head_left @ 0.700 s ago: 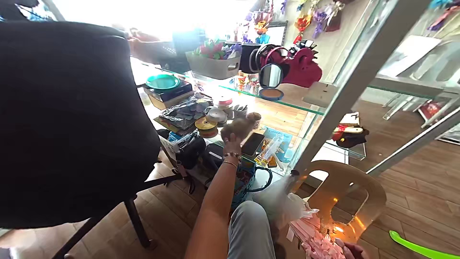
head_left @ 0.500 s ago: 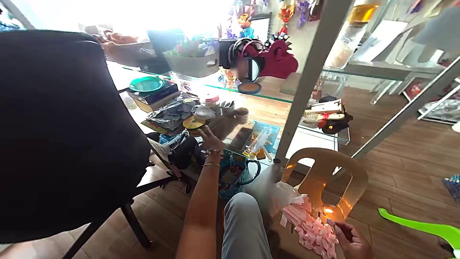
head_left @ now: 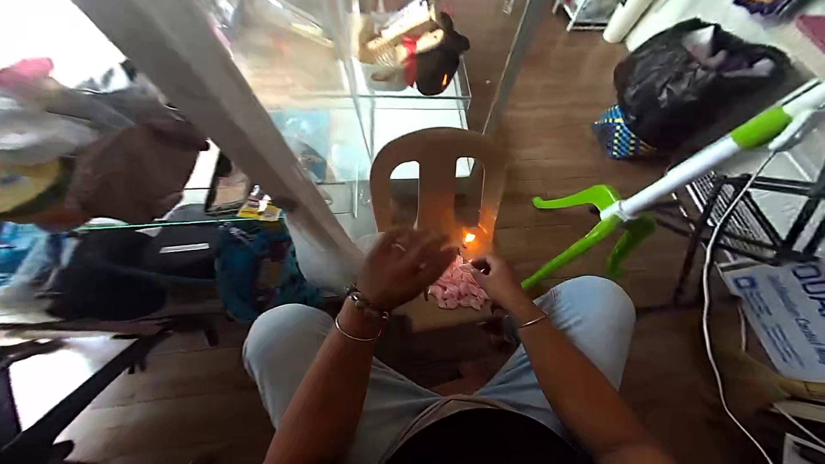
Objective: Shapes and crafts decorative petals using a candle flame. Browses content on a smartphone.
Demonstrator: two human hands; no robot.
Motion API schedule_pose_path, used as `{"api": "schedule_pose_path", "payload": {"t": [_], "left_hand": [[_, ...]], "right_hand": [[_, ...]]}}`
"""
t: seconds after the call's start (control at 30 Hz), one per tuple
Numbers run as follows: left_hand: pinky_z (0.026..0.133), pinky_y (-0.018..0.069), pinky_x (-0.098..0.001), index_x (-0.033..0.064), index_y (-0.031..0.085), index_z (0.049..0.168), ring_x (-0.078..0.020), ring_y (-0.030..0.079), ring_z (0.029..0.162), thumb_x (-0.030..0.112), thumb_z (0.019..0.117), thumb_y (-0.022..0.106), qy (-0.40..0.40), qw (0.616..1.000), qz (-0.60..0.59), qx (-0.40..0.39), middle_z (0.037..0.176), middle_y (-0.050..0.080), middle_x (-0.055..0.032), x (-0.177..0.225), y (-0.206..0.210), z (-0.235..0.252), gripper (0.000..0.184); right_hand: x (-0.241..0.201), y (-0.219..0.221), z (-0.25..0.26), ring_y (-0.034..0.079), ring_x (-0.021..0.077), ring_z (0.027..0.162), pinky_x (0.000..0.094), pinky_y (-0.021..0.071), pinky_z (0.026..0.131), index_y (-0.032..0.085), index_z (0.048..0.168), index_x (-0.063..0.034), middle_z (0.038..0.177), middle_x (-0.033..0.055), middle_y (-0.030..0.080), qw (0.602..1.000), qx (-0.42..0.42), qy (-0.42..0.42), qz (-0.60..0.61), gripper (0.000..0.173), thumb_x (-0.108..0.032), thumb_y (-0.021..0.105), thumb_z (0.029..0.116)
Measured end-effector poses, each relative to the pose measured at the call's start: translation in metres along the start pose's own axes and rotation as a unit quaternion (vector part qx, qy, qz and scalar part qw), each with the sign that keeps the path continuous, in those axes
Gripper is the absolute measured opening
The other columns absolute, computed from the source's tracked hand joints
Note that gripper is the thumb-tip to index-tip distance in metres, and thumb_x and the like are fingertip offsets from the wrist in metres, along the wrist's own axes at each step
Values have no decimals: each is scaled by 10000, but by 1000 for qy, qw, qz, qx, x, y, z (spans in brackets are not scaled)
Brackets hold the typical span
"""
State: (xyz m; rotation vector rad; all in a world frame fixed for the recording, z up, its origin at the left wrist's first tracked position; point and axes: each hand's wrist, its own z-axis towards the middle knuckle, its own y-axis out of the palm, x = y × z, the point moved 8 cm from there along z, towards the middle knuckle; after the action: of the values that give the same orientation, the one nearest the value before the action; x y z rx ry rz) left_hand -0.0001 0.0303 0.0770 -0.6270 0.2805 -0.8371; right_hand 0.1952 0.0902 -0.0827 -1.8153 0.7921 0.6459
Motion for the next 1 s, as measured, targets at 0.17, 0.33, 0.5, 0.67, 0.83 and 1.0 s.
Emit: {"api": "schedule_pose_path", "payload": {"t": [0.17, 0.33, 0.5, 0.67, 0.83, 1.0], "left_hand": [[923, 550, -520, 50, 749, 1085, -318, 705, 1028, 94, 974, 603, -85, 972, -53, -215, 1198, 712, -125, -19, 53, -18, 189], [878, 550, -512, 52, 736, 1137, -325, 698, 1048, 113, 999, 555, -151, 975, -43, -158, 1210, 705, -138, -44, 25, -18, 236], [878, 541, -501, 60, 727, 1153, -318, 693, 1050, 131, 1009, 543, -148, 979, -52, -131, 1219, 703, -133, -42, 14, -18, 244], [818, 556, -469, 49, 736, 1125, -310, 702, 1018, 107, 1001, 553, -166, 980, -80, -81, 1191, 713, -138, -47, 6, -10, 229], [814, 548, -457, 47, 731, 1142, -290, 682, 1027, 98, 981, 560, -171, 979, -92, -68, 1233, 684, -129, -50, 5, -6, 240], [800, 574, -450, 65, 744, 1124, -288, 696, 1003, 90, 969, 591, -167, 979, -90, -75, 1201, 700, -113, -53, 13, -10, 219]], "right_hand": [[24, 21, 14, 648, 347, 1140, 554, 486, 1008, 644, 1272, -6, 1213, 198, 677, 992, -59, 57, -101, 308, -151, 605, 1003], [26, 14, 10, 619, 397, 1199, 604, 460, 1018, 644, 1285, -17, 1241, 227, 665, 976, -61, 107, -177, 304, -165, 519, 1050], [21, 4, 7, 637, 385, 1165, 590, 479, 1003, 658, 1262, -25, 1224, 213, 673, 983, -4, 100, -155, 273, -120, 517, 1050], [-8, 38, 15, 620, 377, 1184, 566, 474, 1028, 676, 1230, 8, 1236, 216, 660, 987, -29, 8, -159, 265, -101, 530, 1038], [-35, 90, 49, 595, 410, 1209, 599, 456, 1012, 697, 1222, -5, 1244, 222, 662, 958, -60, -88, -265, 270, -145, 600, 1011], [-30, 116, 72, 522, 414, 1286, 614, 384, 1054, 719, 1207, -34, 1292, 202, 641, 914, -105, -90, -381, 293, -214, 631, 994]]}}
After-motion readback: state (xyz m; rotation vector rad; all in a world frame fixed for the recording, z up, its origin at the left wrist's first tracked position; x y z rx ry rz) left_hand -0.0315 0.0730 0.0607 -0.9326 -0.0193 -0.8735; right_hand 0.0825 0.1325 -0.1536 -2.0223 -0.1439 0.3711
